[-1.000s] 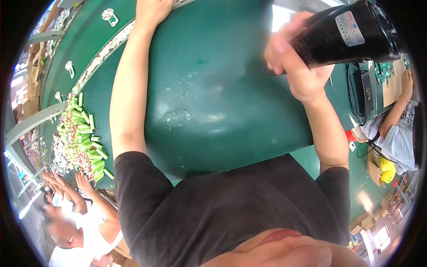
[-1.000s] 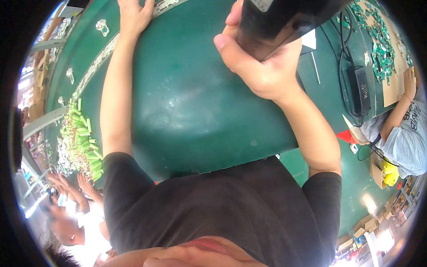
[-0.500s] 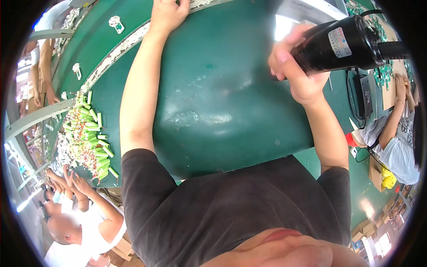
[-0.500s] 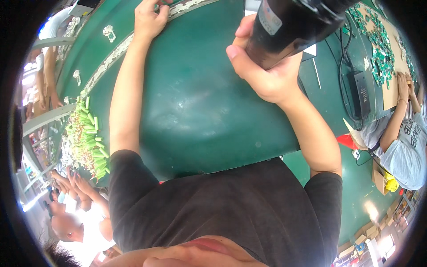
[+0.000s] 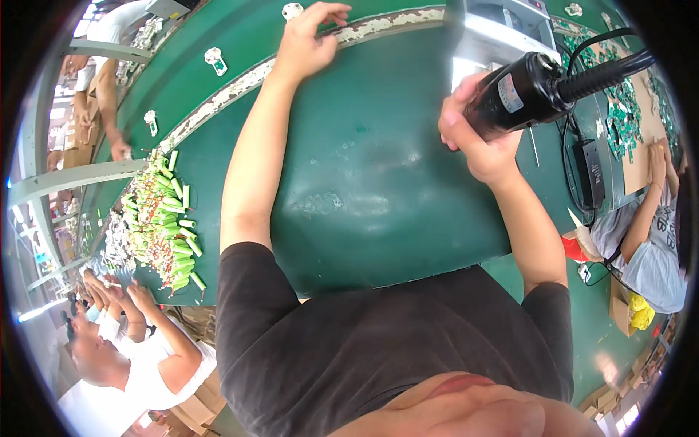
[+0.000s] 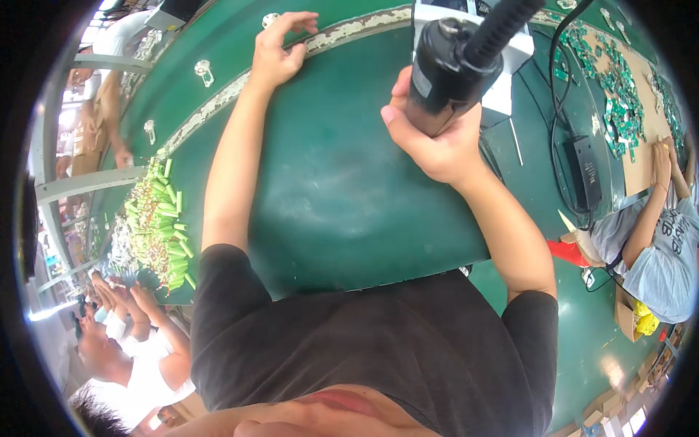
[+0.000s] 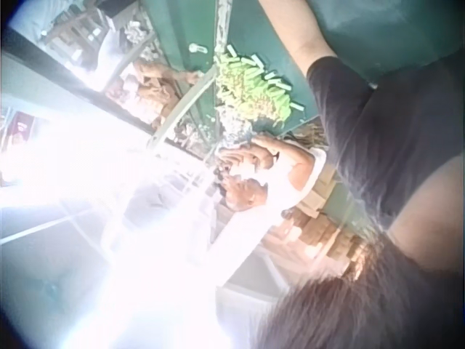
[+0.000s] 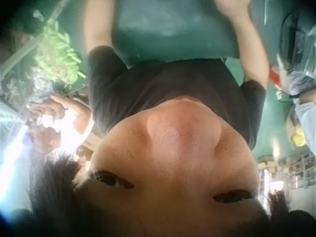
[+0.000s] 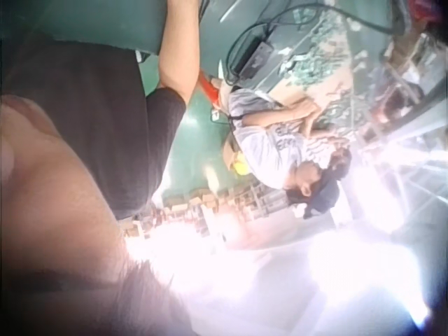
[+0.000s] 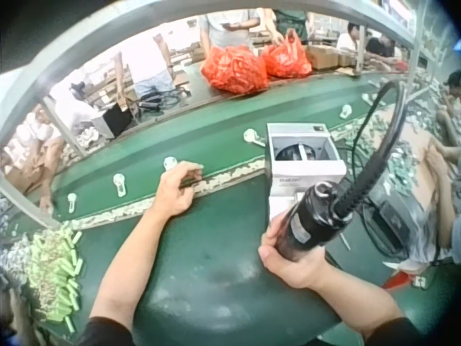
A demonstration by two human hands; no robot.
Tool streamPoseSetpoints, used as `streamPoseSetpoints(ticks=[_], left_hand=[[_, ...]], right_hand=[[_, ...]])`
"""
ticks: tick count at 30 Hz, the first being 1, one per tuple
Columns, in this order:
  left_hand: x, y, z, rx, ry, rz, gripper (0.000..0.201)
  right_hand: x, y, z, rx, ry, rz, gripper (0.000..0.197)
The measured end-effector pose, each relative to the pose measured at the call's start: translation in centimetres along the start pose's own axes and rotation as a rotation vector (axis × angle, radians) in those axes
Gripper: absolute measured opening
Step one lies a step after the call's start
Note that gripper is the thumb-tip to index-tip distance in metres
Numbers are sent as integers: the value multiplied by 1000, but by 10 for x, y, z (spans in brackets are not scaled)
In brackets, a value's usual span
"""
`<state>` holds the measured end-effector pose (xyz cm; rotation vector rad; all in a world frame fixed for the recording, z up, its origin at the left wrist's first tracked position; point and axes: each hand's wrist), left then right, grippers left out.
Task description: Fasten small components onto PCB boards using an electric screwdriver on a factory assembly line.
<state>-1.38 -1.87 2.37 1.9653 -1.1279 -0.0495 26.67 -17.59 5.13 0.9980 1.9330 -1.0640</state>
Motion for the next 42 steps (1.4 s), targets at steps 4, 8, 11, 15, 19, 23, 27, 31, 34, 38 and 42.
streamPoseSetpoints(ticks=[4, 8, 11, 15, 19, 23, 27, 31, 34, 38, 42], left_hand=[[-2, -3, 4, -94, 10, 70, 45], [-2, -3, 0, -122, -47, -79, 43], [-5, -4, 3, -140, -63, -119, 38], [-1, -4, 2, -112, -82, -121, 38], [3, -3, 1, -128, -69, -133, 38], [7, 0, -1, -138, -47, -145, 37], [10, 2, -2, -106, -64, -160, 36], [12, 0, -1, -117, -46, -165, 34], [13, 1, -2, -107, -43, -162, 33], [14, -3, -4, -91, -51, -175, 31], [13, 0, 1, -53, -23, -142, 28]], right_hand=[[-2, 1, 2, -7, -30, -3, 30], [-6, -1, 2, -1, -3, 1, 29], [-5, 3, 4, 30, -54, -13, 27], [-5, 2, 7, 44, -97, -79, 27], [-4, 3, 7, 45, -80, -55, 28], [-1, 5, 6, 27, -69, -42, 28], [0, 2, 6, 58, -49, 18, 28], [-1, 1, 6, 59, -81, 12, 28], [-1, 1, 2, -3, -36, 65, 30], [4, 12, 6, -85, -12, 69, 39], [2, 2, 5, -112, -19, 34, 47]])
Point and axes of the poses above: each hand's wrist, its own z-axis away from the middle knuckle, its own y-axis out of the back of the hand, x = y × z, and after that the axes turned 7 degrees about -z, right-handed
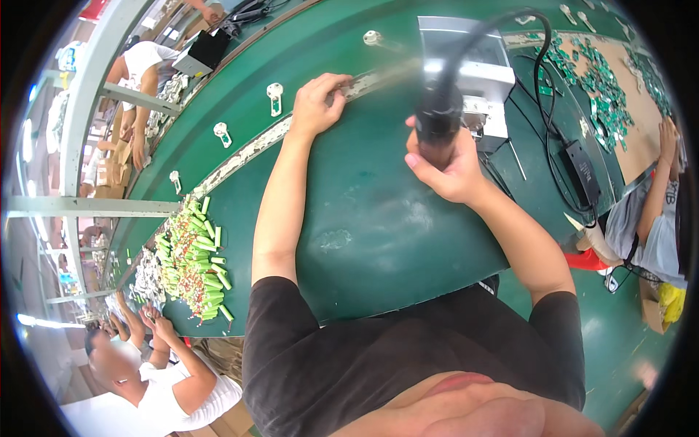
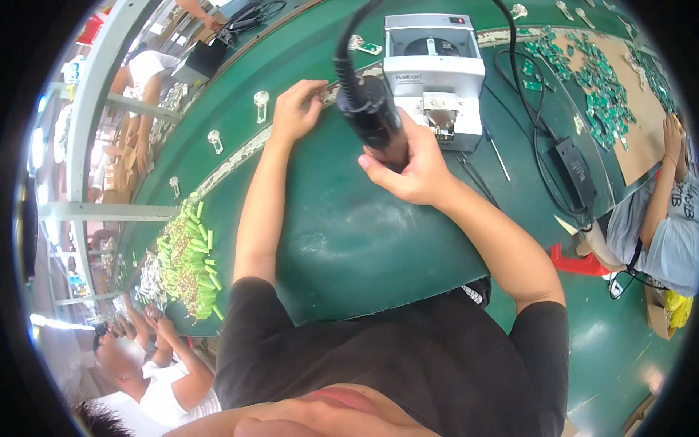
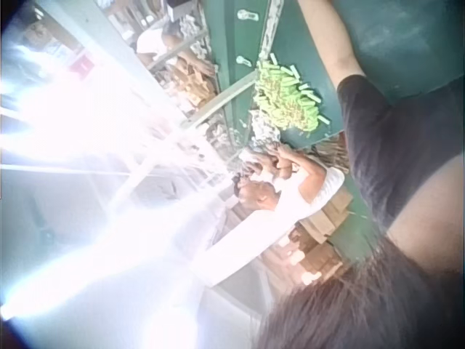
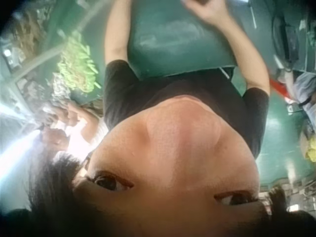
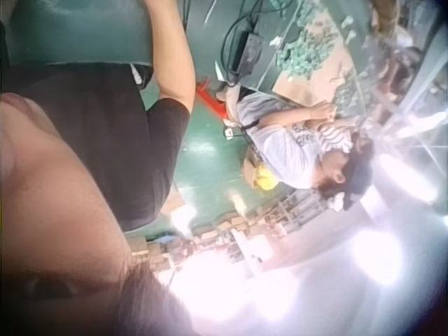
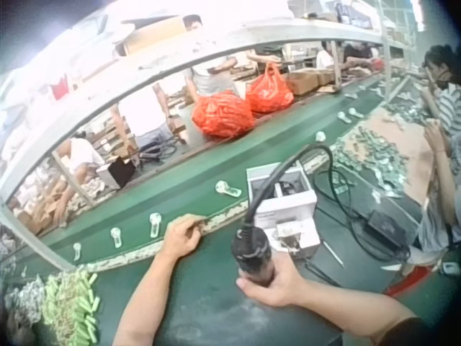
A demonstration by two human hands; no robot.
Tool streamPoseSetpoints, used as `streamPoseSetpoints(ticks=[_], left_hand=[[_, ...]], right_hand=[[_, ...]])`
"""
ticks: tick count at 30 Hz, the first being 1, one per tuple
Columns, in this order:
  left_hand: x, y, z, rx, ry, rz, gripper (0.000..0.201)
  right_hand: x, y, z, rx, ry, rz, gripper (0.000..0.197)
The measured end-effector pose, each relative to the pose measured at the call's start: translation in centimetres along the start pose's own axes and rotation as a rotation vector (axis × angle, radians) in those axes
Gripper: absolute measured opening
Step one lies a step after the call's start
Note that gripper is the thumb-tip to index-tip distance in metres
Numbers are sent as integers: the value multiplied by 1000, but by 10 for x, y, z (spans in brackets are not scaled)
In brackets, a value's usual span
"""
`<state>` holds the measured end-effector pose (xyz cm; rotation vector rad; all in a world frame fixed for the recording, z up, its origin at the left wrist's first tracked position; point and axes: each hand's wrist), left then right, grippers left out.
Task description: Fasten small components onto PCB boards using an electric screwdriver on a factory assembly line.
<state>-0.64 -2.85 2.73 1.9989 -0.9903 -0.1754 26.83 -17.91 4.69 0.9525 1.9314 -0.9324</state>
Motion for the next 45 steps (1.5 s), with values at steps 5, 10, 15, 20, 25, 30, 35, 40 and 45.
streamPoseSetpoints(ticks=[5, 10, 15, 20, 25, 30, 35, 40, 45], left_hand=[[2, -3, -3, 21, -9, -26, 25], [1, -7, -4, 55, 60, -41, 24], [-11, -18, -30, -82, 136, -111, 28], [-24, -53, -60, -116, 310, -178, 78], [-26, -78, -77, -184, 493, -229, 100], [-13, -66, -71, -17, 535, -116, 92], [86, -28, -27, 19, 360, -69, 87], [176, 17, 50, -144, 255, 107, 83], [179, 12, 77, -94, 113, 267, 84]], right_hand=[[22, 11, 5, 7, 72, 129, 43], [9, 1, 2, 7, 60, -16, 47], [17, 6, 4, -22, 144, 60, 62], [20, 4, 4, -12, 23, 20, 68], [12, -2, -2, 41, 0, 37, 65], [18, -3, -5, 138, 101, 18, 64], [-26, 13, -10, 268, 350, -89, 55], [-70, 33, -23, 430, 522, 159, 56], [-62, 34, -37, 375, 562, 246, 87]])
Point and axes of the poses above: each hand's wrist, its own z-axis away from the middle knuckle, its own y-axis out of the back of the hand, x = y × z, and after that the axes turned 7 degrees about -z, right-handed
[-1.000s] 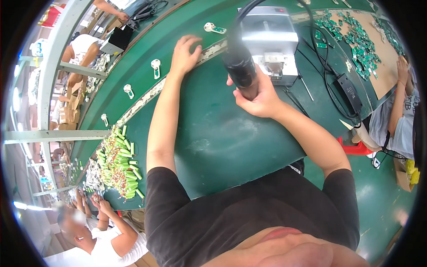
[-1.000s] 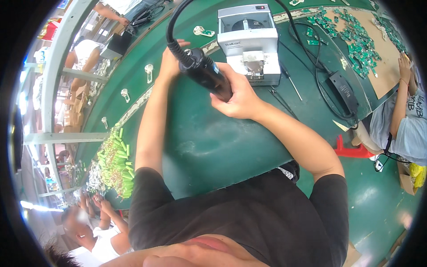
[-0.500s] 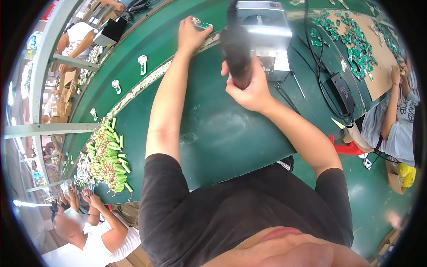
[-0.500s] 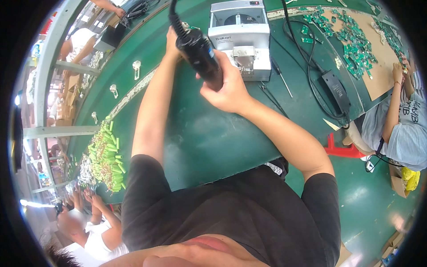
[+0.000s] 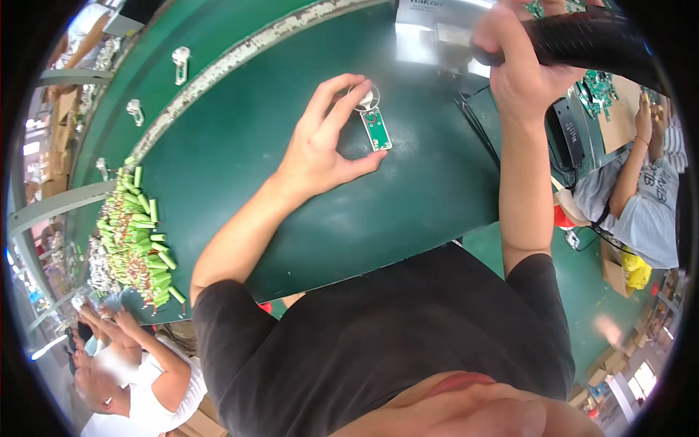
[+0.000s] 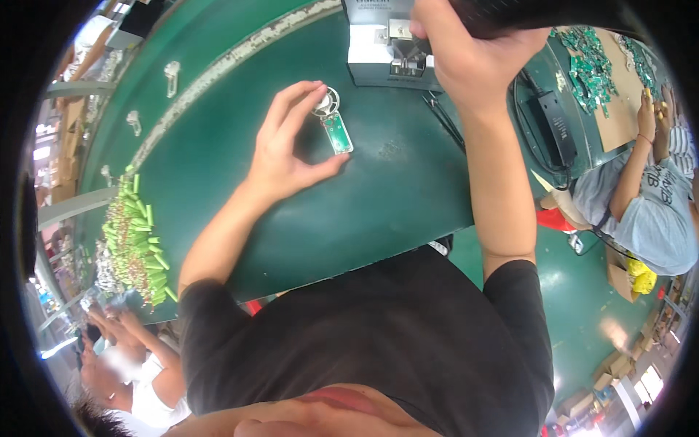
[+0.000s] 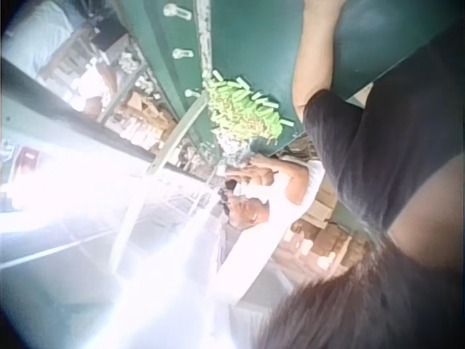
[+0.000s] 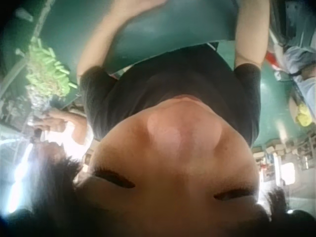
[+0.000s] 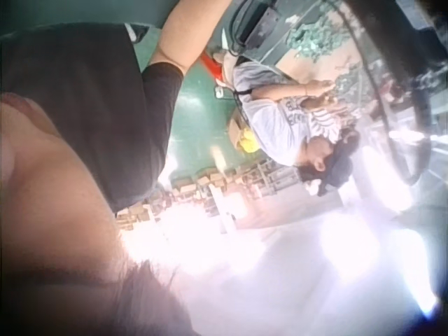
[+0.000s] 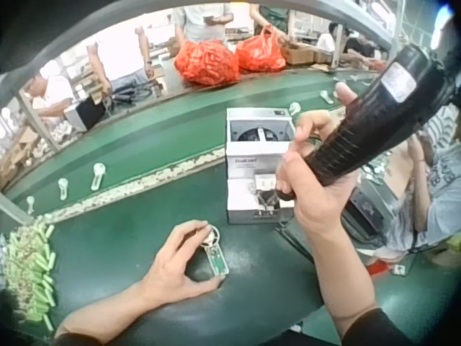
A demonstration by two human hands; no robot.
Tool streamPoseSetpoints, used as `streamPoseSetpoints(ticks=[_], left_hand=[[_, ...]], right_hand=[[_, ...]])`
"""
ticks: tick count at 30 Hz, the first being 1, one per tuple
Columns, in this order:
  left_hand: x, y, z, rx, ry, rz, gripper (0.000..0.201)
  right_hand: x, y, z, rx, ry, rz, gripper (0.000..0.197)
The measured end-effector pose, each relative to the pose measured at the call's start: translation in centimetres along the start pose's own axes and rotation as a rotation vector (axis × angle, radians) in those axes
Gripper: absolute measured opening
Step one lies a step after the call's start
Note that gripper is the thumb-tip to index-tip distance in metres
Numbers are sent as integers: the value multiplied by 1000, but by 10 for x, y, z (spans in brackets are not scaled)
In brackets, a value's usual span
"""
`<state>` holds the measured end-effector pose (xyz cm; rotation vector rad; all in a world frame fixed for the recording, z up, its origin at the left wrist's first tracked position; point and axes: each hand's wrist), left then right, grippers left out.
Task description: Fasten small components onto PCB boards using an electric screwdriver on a factory assembly line.
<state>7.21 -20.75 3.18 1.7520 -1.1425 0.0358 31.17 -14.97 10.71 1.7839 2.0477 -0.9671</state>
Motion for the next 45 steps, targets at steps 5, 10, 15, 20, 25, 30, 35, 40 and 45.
streamPoseSetpoints(ticks=[5, 10, 15, 20, 25, 30, 35, 40, 45], left_hand=[[-13, -1, 4, -59, -28, 101, 70], [-20, -8, 5, -134, 39, 190, 30], [-20, -12, 13, -125, 3, 137, 26], [-19, -12, 16, -151, -8, 117, 27], [-22, -15, 14, -108, -64, 81, 24], [-43, -26, 2, 178, -558, -277, 21], [-44, -33, 17, 146, -448, -85, 22], [-26, -16, 20, -42, -270, -66, 22], [-36, -31, 16, 123, -431, -68, 22]], right_hand=[[12, -19, 5, -23, -131, 65, 84], [-3, -18, 10, -110, -314, 45, 88], [7, -33, 51, -96, -405, -147, 88], [3, -44, 74, -71, -462, -27, 89], [9, -43, 81, -116, -412, -47, 91], [12, -39, 84, -161, -420, -89, 91], [9, -38, 84, -181, -458, 40, 92], [5, -40, 85, -160, -455, -14, 90], [15, -25, 84, -274, -392, -44, 88]])
Point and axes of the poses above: each hand's wrist, its own z-axis away from the middle knuckle, its own y-axis out of the back of the hand, x = y × z, and after that the axes turned 7 degrees about -z, right-handed
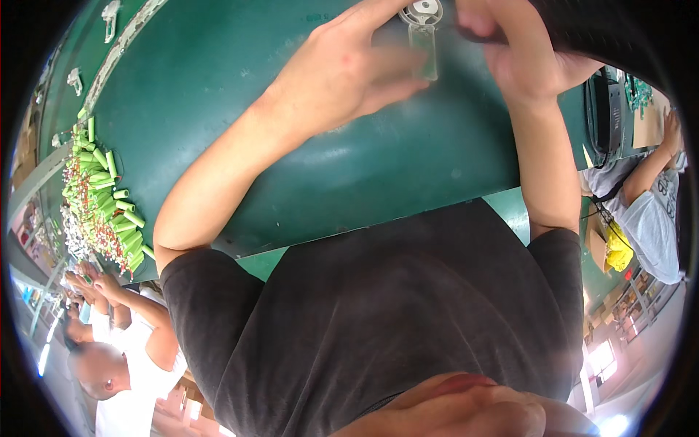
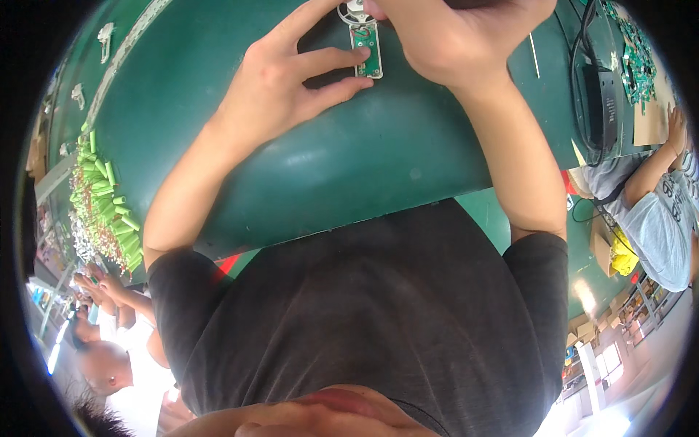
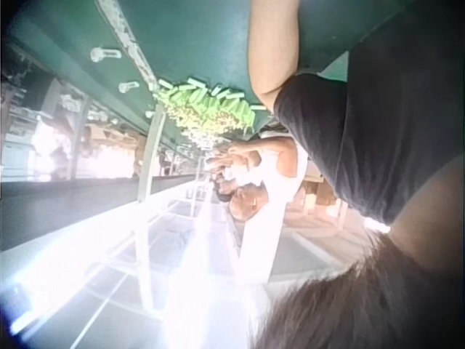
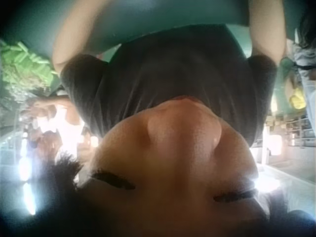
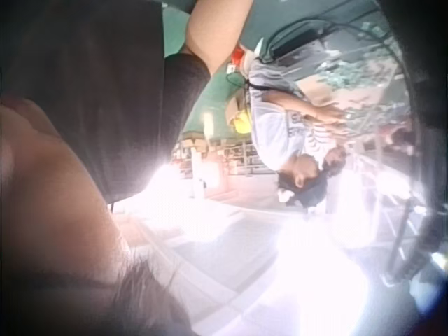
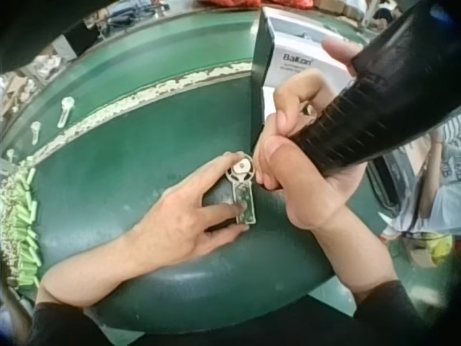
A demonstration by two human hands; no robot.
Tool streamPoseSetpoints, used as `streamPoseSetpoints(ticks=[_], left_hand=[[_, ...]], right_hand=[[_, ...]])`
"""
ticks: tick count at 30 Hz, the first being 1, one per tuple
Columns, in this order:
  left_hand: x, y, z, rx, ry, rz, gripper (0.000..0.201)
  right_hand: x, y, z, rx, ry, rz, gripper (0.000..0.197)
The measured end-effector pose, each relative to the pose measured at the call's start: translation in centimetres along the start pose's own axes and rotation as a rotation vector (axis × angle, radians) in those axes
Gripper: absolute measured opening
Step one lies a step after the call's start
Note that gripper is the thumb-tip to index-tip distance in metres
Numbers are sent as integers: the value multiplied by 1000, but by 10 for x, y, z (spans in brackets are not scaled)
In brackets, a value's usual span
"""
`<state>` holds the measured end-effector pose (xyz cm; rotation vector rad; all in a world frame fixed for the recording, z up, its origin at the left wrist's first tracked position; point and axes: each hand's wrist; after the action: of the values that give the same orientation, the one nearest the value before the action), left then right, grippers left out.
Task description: Fasten small components onto PCB boards using an electric screwdriver on a factory assembly line.
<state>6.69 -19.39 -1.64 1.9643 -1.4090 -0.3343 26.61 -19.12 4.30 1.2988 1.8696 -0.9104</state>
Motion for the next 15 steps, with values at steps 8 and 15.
streamPoseSetpoints(ticks=[8, 15], left_hand=[[22, 29, -28, -394, 346, 96, 21], [15, 21, -18, -196, 164, 20, 21]], right_hand=[[8, -2, 0, -29, 32, -94, 84], [7, -18, -4, 40, 39, -327, 87]])
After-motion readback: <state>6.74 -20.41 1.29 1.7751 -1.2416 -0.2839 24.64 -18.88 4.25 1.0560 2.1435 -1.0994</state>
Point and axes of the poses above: each hand's wrist, its own z-axis away from the middle knuckle, its own y-axis out of the back of the hand, x = y × z, and after that the axes turned 7 degrees about -z, right-handed
